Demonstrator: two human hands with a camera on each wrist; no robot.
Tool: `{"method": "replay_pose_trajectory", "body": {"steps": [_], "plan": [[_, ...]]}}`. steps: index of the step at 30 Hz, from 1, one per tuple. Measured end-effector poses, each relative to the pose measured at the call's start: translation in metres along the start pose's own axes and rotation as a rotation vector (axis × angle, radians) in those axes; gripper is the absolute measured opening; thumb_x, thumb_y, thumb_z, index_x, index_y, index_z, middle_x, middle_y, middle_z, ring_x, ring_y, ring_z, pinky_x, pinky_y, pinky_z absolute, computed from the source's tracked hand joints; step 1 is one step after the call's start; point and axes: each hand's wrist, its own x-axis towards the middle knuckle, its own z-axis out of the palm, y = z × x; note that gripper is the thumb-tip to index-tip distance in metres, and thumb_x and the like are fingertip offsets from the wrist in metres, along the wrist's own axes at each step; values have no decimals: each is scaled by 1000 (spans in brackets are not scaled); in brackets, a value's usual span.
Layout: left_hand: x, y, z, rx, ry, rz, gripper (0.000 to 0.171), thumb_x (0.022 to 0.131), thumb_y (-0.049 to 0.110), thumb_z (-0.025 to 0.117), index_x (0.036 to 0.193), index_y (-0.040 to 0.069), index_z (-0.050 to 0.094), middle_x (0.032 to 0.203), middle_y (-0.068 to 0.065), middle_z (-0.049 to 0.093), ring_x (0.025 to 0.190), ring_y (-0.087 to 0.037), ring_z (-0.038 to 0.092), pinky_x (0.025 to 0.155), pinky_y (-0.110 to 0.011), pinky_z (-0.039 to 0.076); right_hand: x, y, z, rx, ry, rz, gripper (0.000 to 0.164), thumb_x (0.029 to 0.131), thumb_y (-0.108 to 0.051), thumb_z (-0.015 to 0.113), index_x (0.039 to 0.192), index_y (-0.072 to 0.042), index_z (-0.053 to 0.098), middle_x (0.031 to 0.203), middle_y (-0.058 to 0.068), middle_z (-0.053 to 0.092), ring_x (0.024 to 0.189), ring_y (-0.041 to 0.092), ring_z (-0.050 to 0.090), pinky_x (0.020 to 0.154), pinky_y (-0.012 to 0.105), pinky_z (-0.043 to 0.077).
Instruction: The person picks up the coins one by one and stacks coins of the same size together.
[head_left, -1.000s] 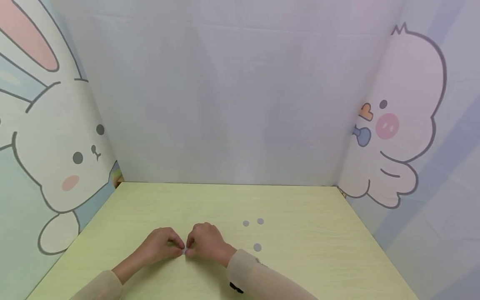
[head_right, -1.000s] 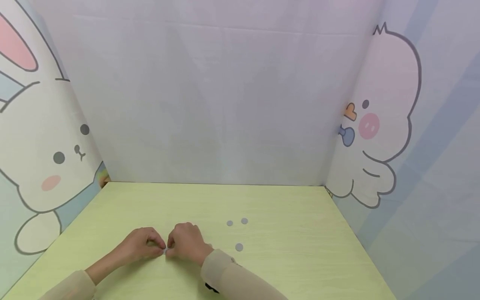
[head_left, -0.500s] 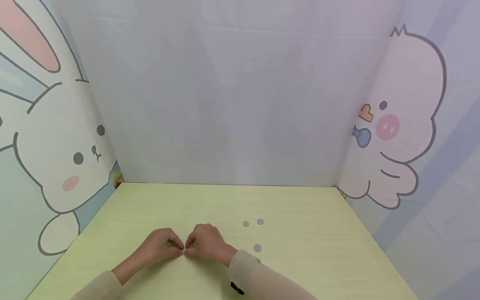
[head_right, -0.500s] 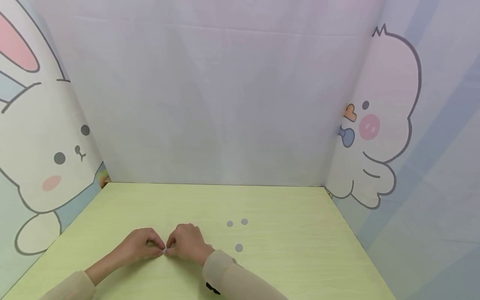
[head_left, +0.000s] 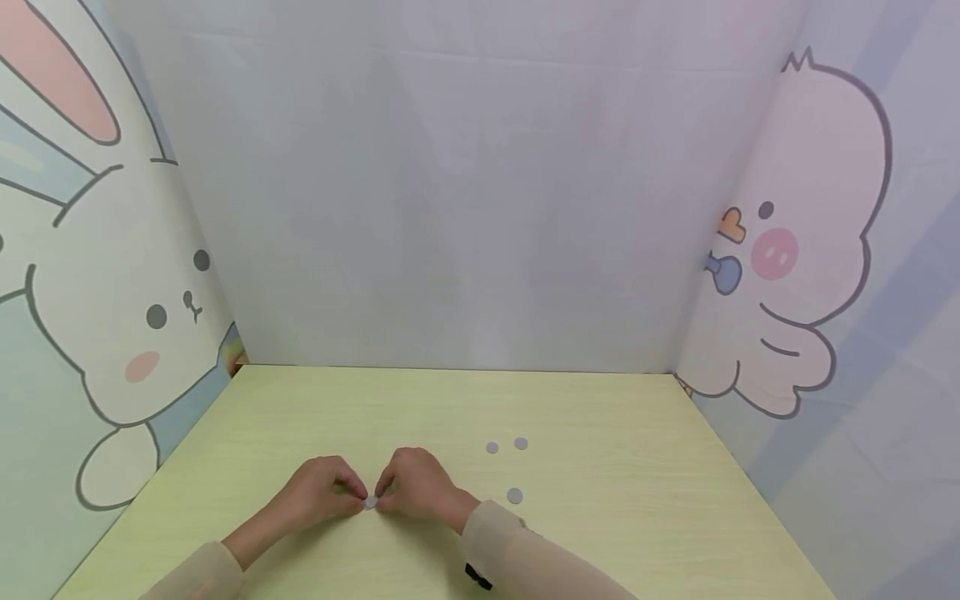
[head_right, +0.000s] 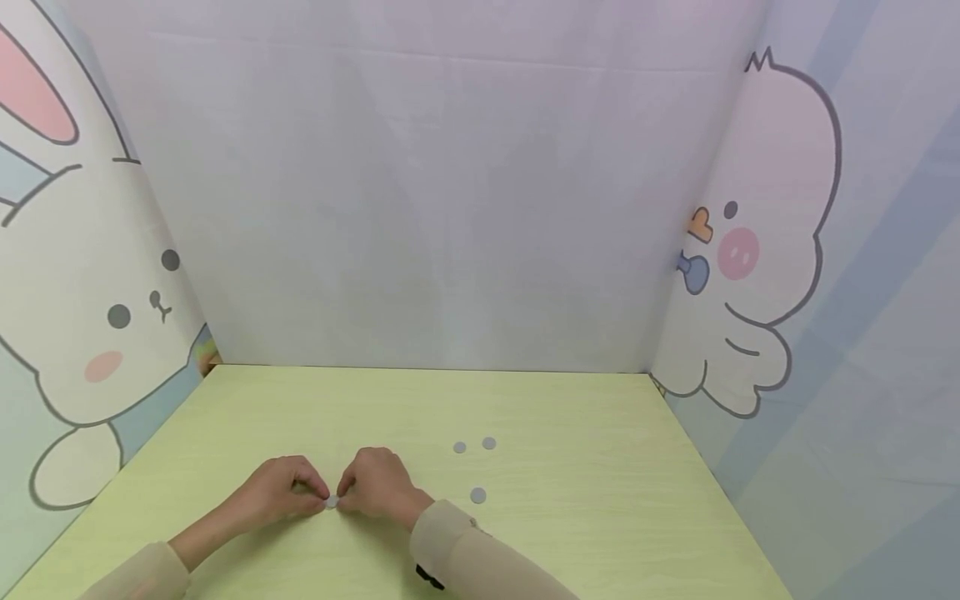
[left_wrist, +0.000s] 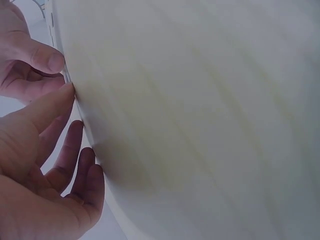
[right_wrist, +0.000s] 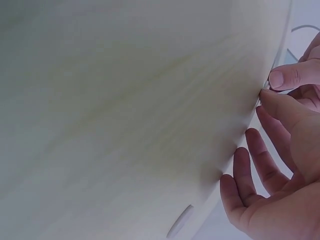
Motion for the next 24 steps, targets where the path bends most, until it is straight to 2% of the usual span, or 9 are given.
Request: {"method": "replay_pose_trajectory", "body": {"steps": [24], "plan": [[1, 0, -2, -14, -22, -16, 15, 82, 17, 92, 89, 24, 80, 93, 13, 70, 91, -12, 66, 81, -29, 52, 1, 0, 4, -38, 26, -10, 8, 87, -30, 91, 82, -27, 86, 84, -18, 71, 79, -7, 53, 72, 13, 42]]}}
